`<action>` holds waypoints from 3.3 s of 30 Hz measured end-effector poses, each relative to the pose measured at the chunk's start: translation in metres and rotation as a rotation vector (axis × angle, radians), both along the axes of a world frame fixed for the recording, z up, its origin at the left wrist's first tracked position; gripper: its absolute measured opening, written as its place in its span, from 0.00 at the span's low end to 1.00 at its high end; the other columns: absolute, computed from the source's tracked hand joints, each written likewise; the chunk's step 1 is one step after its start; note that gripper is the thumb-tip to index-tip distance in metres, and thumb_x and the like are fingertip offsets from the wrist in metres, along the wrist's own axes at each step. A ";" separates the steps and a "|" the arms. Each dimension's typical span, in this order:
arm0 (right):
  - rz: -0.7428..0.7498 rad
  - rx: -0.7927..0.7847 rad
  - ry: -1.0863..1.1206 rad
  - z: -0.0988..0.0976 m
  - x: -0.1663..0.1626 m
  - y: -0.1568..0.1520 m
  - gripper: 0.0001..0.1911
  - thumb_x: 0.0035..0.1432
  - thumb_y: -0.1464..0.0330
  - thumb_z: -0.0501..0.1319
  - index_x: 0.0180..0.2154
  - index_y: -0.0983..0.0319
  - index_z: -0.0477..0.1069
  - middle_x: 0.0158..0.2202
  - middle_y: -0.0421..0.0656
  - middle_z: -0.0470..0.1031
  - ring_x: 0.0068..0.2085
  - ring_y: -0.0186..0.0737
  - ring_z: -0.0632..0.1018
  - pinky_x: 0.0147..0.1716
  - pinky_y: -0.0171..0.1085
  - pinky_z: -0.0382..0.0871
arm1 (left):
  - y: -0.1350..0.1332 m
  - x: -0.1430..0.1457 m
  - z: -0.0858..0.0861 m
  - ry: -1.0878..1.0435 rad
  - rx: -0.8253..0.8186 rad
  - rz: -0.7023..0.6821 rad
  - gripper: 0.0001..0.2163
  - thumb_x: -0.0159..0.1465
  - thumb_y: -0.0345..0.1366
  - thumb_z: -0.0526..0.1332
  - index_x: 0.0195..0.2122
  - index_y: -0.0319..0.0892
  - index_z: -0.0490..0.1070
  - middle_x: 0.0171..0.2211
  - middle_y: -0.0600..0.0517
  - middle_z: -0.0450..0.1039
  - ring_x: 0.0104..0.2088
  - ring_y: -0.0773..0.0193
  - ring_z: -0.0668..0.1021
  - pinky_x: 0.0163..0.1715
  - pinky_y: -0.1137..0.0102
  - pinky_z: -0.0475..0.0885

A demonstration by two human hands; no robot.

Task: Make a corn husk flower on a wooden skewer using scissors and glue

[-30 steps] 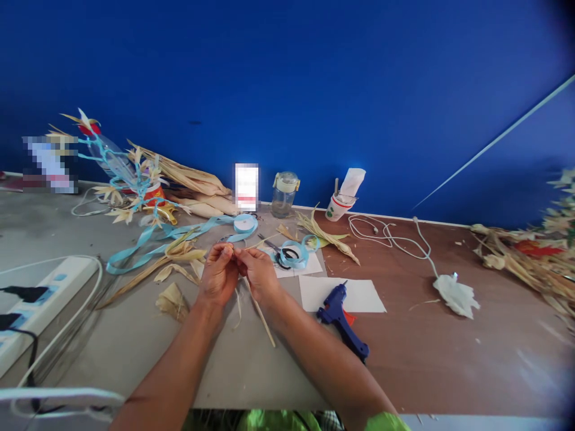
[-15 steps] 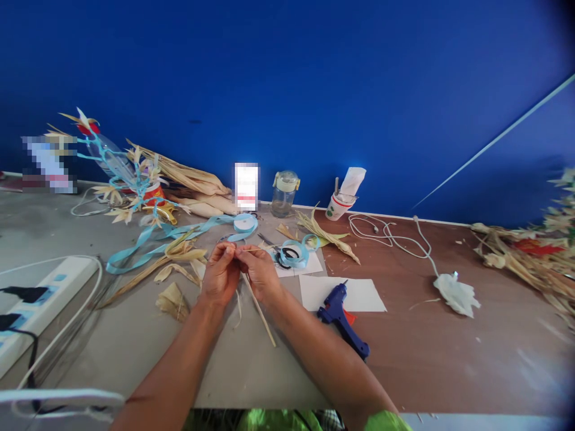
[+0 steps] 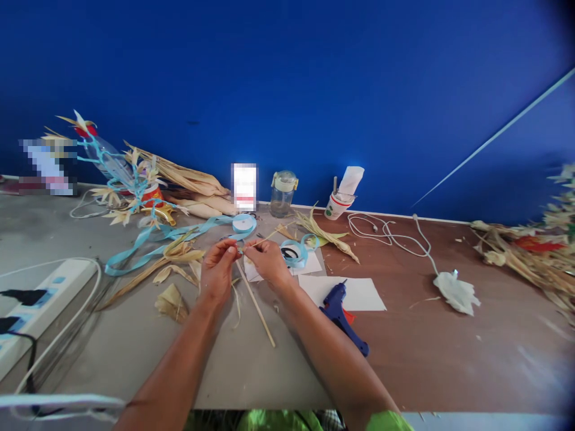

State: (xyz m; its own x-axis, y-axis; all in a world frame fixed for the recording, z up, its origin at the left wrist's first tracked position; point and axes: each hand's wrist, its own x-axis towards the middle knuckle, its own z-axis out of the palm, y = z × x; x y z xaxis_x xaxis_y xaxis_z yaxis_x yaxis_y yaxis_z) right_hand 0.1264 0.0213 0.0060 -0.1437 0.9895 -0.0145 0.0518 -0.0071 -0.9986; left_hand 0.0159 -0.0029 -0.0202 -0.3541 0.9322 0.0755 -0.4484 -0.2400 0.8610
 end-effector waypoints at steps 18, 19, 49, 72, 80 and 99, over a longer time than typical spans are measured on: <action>0.045 0.026 -0.172 0.010 0.014 0.003 0.06 0.44 0.68 0.57 0.22 0.63 0.70 0.18 0.34 0.64 0.23 0.30 0.64 0.23 0.30 0.56 | -0.008 -0.003 0.006 0.748 0.177 0.137 0.03 0.55 0.32 0.65 0.30 0.46 0.77 0.29 0.52 0.73 0.33 0.61 0.72 0.40 0.68 0.66; 0.049 0.023 -0.179 0.010 0.014 0.003 0.06 0.44 0.68 0.57 0.22 0.63 0.70 0.18 0.35 0.65 0.23 0.31 0.65 0.23 0.30 0.56 | -0.008 -0.004 0.004 0.782 0.195 0.145 0.03 0.56 0.32 0.64 0.30 0.46 0.76 0.30 0.51 0.73 0.33 0.61 0.72 0.39 0.68 0.66; 0.107 -0.013 -0.286 0.014 0.020 0.006 0.06 0.43 0.69 0.56 0.21 0.64 0.69 0.18 0.35 0.64 0.23 0.30 0.65 0.23 0.30 0.56 | -0.008 -0.002 0.003 0.848 0.017 -0.032 0.23 0.65 0.52 0.46 0.27 0.40 0.69 0.22 0.52 0.67 0.23 0.65 0.69 0.26 0.70 0.64; 0.109 0.041 -0.432 0.022 0.022 0.004 0.06 0.45 0.69 0.56 0.23 0.64 0.71 0.20 0.36 0.67 0.25 0.32 0.68 0.26 0.30 0.58 | -0.008 0.003 -0.001 0.895 0.012 -0.016 0.11 0.62 0.41 0.54 0.27 0.42 0.65 0.24 0.55 0.64 0.26 0.65 0.66 0.29 0.70 0.62; 0.114 0.042 -0.413 0.021 0.025 0.006 0.06 0.45 0.69 0.56 0.23 0.63 0.70 0.19 0.35 0.65 0.24 0.31 0.66 0.25 0.30 0.57 | -0.005 0.000 0.000 0.667 -0.037 -0.081 0.09 0.58 0.41 0.60 0.28 0.41 0.69 0.23 0.55 0.66 0.26 0.67 0.68 0.29 0.71 0.64; 0.147 0.149 -0.597 0.018 0.017 0.003 0.07 0.49 0.71 0.56 0.25 0.63 0.73 0.26 0.40 0.74 0.29 0.35 0.71 0.30 0.32 0.60 | -0.003 0.001 -0.005 0.587 -0.164 -0.158 0.17 0.58 0.48 0.58 0.20 0.42 0.62 0.17 0.57 0.60 0.20 0.70 0.62 0.21 0.72 0.58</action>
State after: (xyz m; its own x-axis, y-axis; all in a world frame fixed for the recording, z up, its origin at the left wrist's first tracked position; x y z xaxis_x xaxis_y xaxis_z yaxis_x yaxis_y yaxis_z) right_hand 0.1437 0.0246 0.0243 -0.2881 0.9576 0.0022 0.5906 0.1795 -0.7868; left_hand 0.0167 -0.0060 -0.0252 -0.1545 0.9857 0.0670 0.0911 -0.0533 0.9944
